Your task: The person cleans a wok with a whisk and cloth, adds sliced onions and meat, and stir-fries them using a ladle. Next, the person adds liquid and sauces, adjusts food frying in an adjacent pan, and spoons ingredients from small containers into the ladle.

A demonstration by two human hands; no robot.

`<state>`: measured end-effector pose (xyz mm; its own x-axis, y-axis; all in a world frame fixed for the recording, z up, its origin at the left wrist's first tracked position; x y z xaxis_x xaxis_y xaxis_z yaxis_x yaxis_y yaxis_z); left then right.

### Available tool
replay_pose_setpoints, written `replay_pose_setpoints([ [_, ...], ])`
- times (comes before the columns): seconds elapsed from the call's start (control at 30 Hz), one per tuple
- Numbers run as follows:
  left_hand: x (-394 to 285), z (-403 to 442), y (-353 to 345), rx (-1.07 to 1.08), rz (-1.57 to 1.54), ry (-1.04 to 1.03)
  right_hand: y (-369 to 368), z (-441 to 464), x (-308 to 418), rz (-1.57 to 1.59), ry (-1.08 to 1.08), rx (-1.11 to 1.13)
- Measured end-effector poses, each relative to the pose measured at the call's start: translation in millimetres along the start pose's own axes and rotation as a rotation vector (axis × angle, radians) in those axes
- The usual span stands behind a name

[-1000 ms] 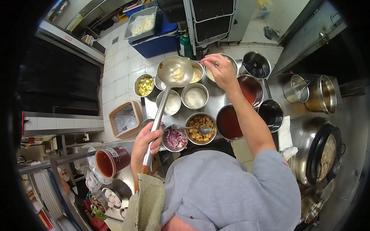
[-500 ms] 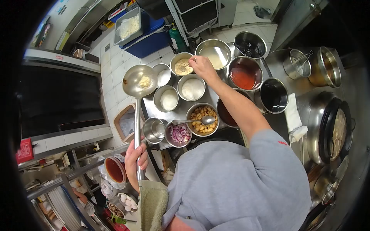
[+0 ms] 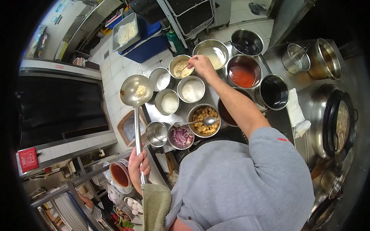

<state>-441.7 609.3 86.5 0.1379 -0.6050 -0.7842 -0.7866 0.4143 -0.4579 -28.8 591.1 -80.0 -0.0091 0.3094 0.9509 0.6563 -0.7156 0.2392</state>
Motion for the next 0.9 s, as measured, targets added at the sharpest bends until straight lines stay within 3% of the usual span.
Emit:
replay_pose_setpoints([
  [0.1,1.9,2.7,-1.1,0.005,-0.002,0.010,8.9,14.2,-10.7,0.277,-0.063,0.110],
  [0.33,13.2,19.7,-19.2,0.028,-0.001,0.044,55.1,-5.2,39.7,0.385,-0.093,0.160],
  [0.5,26.9,32.4,-39.9,0.135,0.001,0.110,61.5,-22.0,80.0,0.389,0.064,0.304],
  [0.57,34.1,33.4,-48.1,0.167,-0.027,0.119,55.2,-39.2,95.1,-0.071,0.496,0.059],
  [0.67,41.3,30.0,-54.0,0.163,-0.024,0.117,66.9,-47.4,108.2,-0.093,0.591,0.001],
  [0.8,44.8,13.5,-54.7,0.144,-0.021,0.105,70.7,-19.1,77.0,0.129,0.331,0.099],
  [0.9,46.6,2.4,-51.2,0.149,-0.003,0.107,64.4,-6.6,45.5,-0.121,0.177,0.056],
])
Point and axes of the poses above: each hand's wrist, its own z-axis towards the middle knuckle, its own y-axis out of the back of the hand, x = y × z, the point moved 2 cm from there along z, towards the middle knuckle, and after that the axes turned 8 degrees about -y, right-handed, at the moved point
